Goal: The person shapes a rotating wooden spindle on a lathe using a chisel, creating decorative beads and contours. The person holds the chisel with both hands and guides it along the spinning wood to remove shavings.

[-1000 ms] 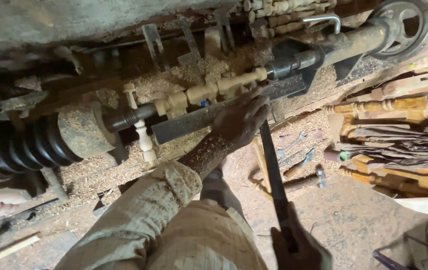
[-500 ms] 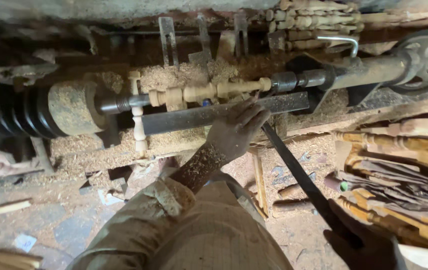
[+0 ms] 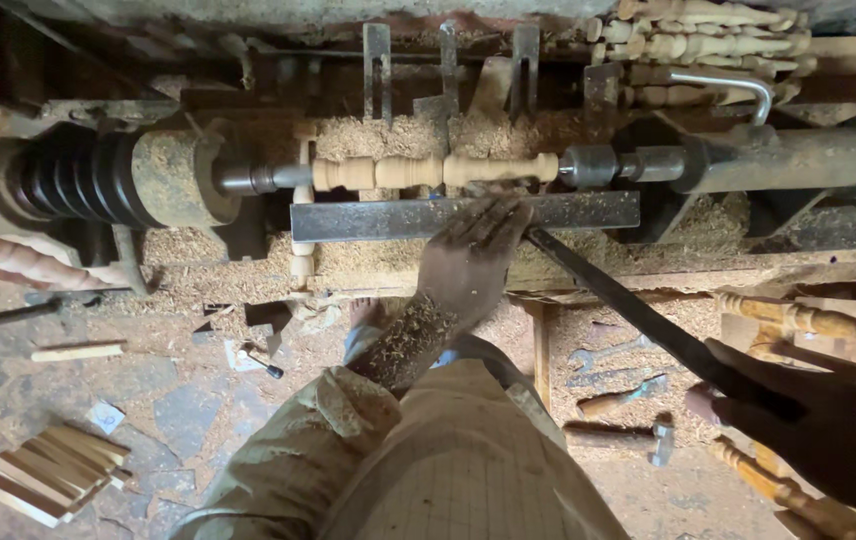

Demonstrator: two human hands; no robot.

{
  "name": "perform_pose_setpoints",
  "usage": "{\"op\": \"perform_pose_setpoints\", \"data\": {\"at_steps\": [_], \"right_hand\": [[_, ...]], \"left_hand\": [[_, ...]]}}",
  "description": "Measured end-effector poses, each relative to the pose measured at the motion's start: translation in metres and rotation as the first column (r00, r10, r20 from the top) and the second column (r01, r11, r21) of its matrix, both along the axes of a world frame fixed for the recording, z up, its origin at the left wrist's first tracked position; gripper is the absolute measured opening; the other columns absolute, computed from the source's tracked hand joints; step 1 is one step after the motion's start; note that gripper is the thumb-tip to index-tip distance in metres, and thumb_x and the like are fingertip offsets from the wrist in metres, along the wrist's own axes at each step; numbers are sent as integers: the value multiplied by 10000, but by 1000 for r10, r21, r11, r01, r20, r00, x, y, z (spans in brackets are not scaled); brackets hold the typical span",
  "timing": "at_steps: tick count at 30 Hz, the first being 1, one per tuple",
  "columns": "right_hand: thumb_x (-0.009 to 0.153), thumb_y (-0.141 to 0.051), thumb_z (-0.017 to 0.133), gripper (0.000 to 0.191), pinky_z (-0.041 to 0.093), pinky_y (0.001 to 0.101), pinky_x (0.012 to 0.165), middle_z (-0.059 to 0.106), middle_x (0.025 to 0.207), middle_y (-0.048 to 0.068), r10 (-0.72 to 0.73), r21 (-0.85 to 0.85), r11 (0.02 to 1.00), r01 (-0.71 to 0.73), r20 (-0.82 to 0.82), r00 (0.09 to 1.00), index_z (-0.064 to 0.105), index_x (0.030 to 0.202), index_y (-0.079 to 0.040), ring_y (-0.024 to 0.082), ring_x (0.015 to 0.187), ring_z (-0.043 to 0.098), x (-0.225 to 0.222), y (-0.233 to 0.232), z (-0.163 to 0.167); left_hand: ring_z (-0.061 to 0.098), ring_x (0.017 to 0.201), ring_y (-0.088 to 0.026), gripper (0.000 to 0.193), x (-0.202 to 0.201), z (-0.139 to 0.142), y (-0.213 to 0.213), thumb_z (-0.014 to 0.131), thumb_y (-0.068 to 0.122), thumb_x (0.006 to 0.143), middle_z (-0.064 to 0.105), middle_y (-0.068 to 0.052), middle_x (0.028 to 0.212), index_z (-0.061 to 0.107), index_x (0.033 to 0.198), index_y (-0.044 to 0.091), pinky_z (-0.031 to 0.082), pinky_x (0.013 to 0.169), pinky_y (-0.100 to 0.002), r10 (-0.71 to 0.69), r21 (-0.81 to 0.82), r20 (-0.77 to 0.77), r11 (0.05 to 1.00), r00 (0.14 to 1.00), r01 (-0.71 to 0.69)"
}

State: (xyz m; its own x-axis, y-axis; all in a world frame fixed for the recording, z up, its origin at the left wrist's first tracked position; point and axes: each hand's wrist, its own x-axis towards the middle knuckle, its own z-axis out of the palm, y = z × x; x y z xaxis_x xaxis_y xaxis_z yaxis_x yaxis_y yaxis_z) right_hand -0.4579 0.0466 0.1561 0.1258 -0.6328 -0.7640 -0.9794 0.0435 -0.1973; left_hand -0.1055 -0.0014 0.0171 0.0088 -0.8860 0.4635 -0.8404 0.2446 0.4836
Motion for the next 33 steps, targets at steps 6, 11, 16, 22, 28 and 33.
{"op": "perform_pose_setpoints", "data": {"at_steps": [6,11,16,22,28,33], "right_hand": [[858,-348,808,639,620,246,678,767,1018,19,-85,-257,964,68,-55,995,613,1453,-224,105,776,725,26,52,8],[846,-247,883,601,635,289,742,797,971,88,-462,-330,840,431,-18,887,726,1422,-171,161,800,750,36,119,-18],[837,-247,825,588,615,290,781,795,991,95,-411,-541,665,516,312,857,689,1402,-160,137,814,757,98,204,-56],[855,-237,778,563,597,289,805,789,1005,104,-334,-529,590,610,527,781,656,1398,-152,120,814,758,166,235,-64],[782,-264,851,600,601,292,751,809,884,99,-406,-578,668,469,246,880,691,1353,-175,116,742,775,135,201,-38],[738,-243,876,687,597,265,812,800,1053,57,-293,-397,851,343,183,938,688,1392,-145,98,855,781,74,136,-10]], "left_hand": [[691,1114,-247,120,-4,-15,-30,721,127,1028,742,-103,1188,768,1137,106,658,844,-369,-122,-614,-22,785,992,82],[726,1154,-211,121,2,-22,-30,722,111,1054,762,-81,1208,766,1163,83,666,931,-325,-427,-127,118,889,896,441],[713,1202,-227,155,1,-33,-40,689,155,1016,753,-53,1233,767,1149,135,653,968,-343,-519,-186,194,814,832,551],[702,1220,-241,147,21,-34,-35,671,148,1036,738,-76,1260,762,1144,108,646,993,-320,-570,-131,138,800,810,586],[699,1219,-251,119,38,-22,-17,713,137,1022,748,-115,1217,765,1105,69,647,1005,-337,-468,-142,77,869,880,475],[711,1193,-248,100,33,-9,-8,733,108,1032,774,-112,1193,763,1120,72,645,931,-336,-347,-177,-23,924,938,338]]}}
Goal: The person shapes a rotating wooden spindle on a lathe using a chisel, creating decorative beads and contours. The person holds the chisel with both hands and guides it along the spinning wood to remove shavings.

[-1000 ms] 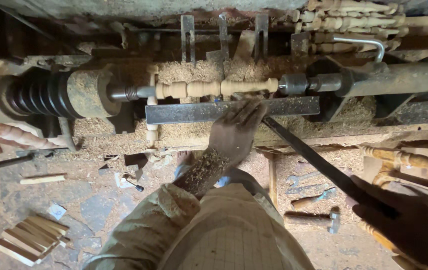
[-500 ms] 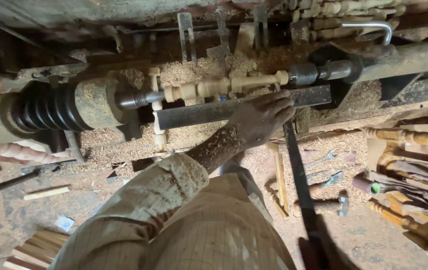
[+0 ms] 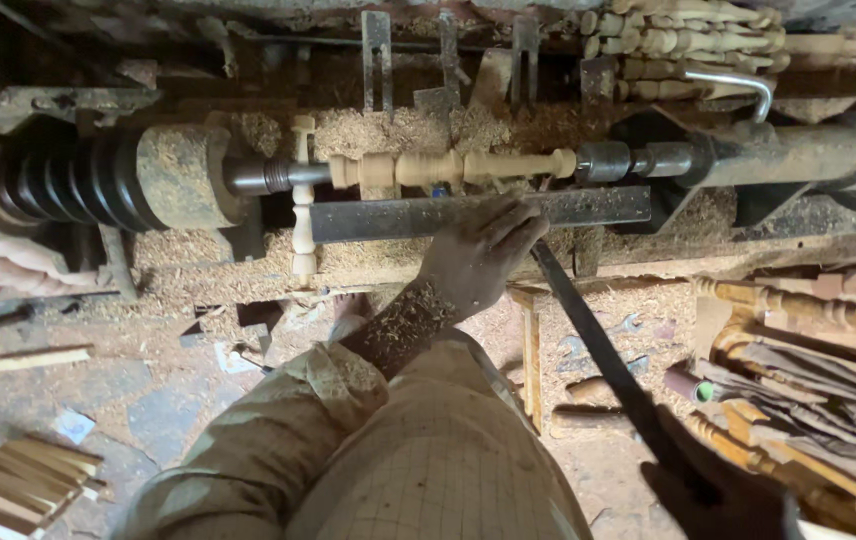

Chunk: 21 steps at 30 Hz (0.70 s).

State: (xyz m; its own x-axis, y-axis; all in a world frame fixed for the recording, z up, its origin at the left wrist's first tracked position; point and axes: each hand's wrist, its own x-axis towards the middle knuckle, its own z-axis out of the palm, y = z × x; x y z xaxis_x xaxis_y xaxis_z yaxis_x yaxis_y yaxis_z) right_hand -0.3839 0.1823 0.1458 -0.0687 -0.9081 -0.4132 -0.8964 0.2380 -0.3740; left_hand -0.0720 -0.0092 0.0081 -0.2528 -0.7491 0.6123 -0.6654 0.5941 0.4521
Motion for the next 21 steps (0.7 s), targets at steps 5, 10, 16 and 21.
{"op": "perform_pose_setpoints", "data": {"at_steps": [5,10,16,21], "right_hand": [[753,-280,892,616,565,275,874,759,1257,39,92,135,988,-77,-111,990,702,1333,-198,77,930,754,-43,-84,22],[911,-296,790,676,574,327,649,755,869,134,202,499,862,-86,-182,962,588,1555,-270,163,706,639,-70,-152,21],[915,-431,773,709,440,314,549,543,647,85,269,520,835,-178,-104,957,558,1576,-293,122,561,496,-83,-185,9],[944,-493,693,674,491,319,497,627,681,90,319,543,814,-207,-120,940,515,1576,-339,142,506,495,-79,-184,-2]], "left_hand": [[701,1203,-228,177,-10,8,5,716,147,992,771,-90,1199,764,1153,91,659,960,-380,96,35,2,995,995,-96],[753,1123,-188,175,-32,-6,6,709,131,1017,774,-54,1228,774,1180,137,670,820,-300,337,-2,51,941,940,-338],[782,921,-112,117,-50,-34,-3,749,169,1028,793,-54,1165,791,1137,181,603,524,-229,605,-171,89,792,791,-586],[799,998,-133,105,-43,-38,-1,719,139,1064,773,-22,1176,767,1154,162,633,613,-235,590,-166,129,805,797,-569]]}}
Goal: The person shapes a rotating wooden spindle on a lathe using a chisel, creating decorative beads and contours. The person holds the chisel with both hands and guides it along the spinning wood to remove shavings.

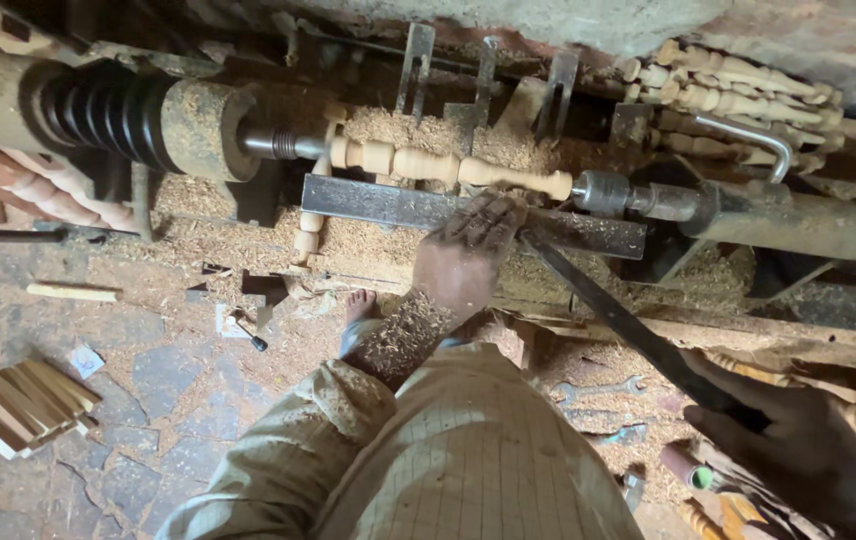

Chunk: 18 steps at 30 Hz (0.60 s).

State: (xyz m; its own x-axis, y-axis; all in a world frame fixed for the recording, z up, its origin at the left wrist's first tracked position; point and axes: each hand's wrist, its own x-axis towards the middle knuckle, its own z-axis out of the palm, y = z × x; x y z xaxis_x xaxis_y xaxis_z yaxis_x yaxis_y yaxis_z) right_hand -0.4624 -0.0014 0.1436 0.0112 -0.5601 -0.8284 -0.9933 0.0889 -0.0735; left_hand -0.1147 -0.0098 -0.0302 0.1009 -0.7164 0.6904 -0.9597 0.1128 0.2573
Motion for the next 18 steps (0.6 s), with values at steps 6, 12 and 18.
{"op": "perform_pose_setpoints", "data": {"at_steps": [6,12,18], "right_hand": [[884,-456,756,605,594,303,545,771,755,-4,159,-276,955,-113,150,976,599,1449,-310,108,562,647,17,67,-13],[733,-295,880,679,618,304,696,842,821,96,-88,-386,894,228,348,933,669,1369,-186,159,731,772,52,109,-11],[766,-325,868,663,616,290,741,790,863,110,-118,-403,895,192,201,972,646,1382,-215,139,781,781,76,133,-7]], "left_hand": [[760,776,-78,94,19,19,0,775,65,992,820,-46,1081,823,1052,120,589,477,-215,-103,-43,-129,994,986,99],[773,1058,-151,158,38,32,4,748,8,994,774,-31,1172,797,1071,137,700,797,-259,-290,-88,22,953,957,291],[767,1055,-141,104,50,30,1,790,67,986,794,-41,1151,800,1082,106,680,765,-262,-382,-72,7,922,924,381]]}}
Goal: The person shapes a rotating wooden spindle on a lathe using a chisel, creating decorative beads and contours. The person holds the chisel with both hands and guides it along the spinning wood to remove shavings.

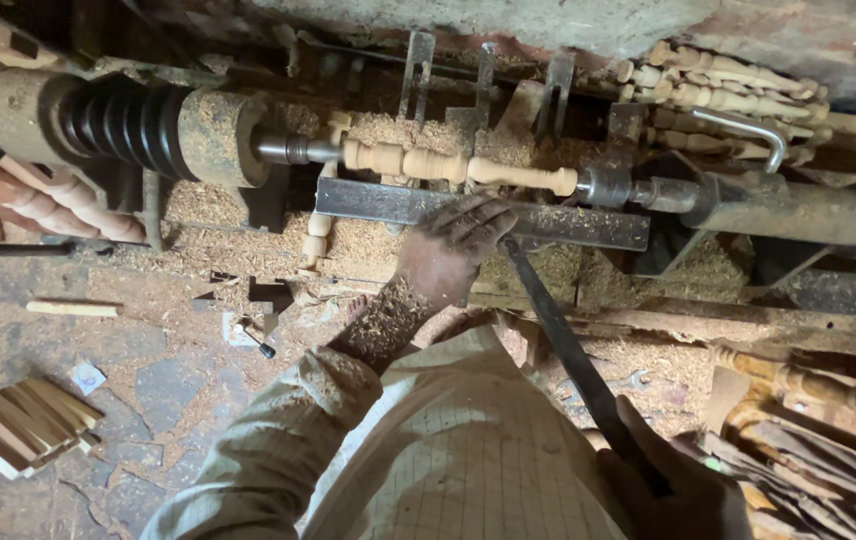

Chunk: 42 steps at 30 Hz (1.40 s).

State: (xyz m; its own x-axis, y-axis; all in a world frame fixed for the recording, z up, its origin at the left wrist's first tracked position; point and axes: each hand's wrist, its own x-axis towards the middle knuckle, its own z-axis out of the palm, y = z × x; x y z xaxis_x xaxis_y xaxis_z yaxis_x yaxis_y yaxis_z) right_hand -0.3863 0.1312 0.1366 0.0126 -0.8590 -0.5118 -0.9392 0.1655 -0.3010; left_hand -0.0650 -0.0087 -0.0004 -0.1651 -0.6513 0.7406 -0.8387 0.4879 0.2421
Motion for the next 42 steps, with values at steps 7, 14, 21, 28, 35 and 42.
{"op": "perform_pose_setpoints", "data": {"at_steps": [7,14,21,28,35,42], "right_hand": [[775,-258,811,605,582,329,872,822,913,76,38,-286,958,16,183,982,681,1356,-148,139,773,802,28,42,-9],[801,-176,762,604,616,273,807,833,1045,30,-105,-217,963,161,248,963,607,1381,-105,107,910,800,84,63,21],[845,-347,821,616,611,297,771,830,944,83,-359,102,923,372,-123,925,640,1433,-307,121,798,808,122,41,66],[829,-363,809,535,573,328,609,824,828,85,-366,-8,931,366,13,931,670,1334,-257,107,630,735,124,35,80],[826,-402,820,569,537,344,538,725,676,80,-285,19,958,288,-74,956,666,1370,-343,146,510,624,77,15,69],[886,-346,817,583,478,314,481,637,721,71,-106,143,982,120,-108,989,686,1454,-340,125,523,521,6,-27,48]], "left_hand": [[771,1081,-167,93,15,-10,-3,756,117,1008,780,-42,1134,802,1076,159,698,846,-272,-52,-61,35,997,998,54],[779,1032,-167,41,21,-8,-4,763,110,1053,790,-65,1138,795,1072,128,687,752,-257,-133,-4,-146,991,980,134],[769,1064,-182,157,31,-5,0,674,92,1031,777,-71,1216,777,1147,109,679,794,-284,-262,160,-133,946,956,281],[743,1145,-238,147,31,0,-1,670,83,1057,759,-93,1226,776,1157,98,679,868,-294,-233,135,-101,960,967,245],[769,1145,-238,121,23,5,2,650,124,1093,745,-103,1239,755,1151,108,696,848,-292,-183,111,-49,976,982,187],[795,761,-173,121,-2,13,-4,655,143,1111,791,-86,1099,774,1116,122,627,524,-271,-22,75,-150,997,988,33]]}}
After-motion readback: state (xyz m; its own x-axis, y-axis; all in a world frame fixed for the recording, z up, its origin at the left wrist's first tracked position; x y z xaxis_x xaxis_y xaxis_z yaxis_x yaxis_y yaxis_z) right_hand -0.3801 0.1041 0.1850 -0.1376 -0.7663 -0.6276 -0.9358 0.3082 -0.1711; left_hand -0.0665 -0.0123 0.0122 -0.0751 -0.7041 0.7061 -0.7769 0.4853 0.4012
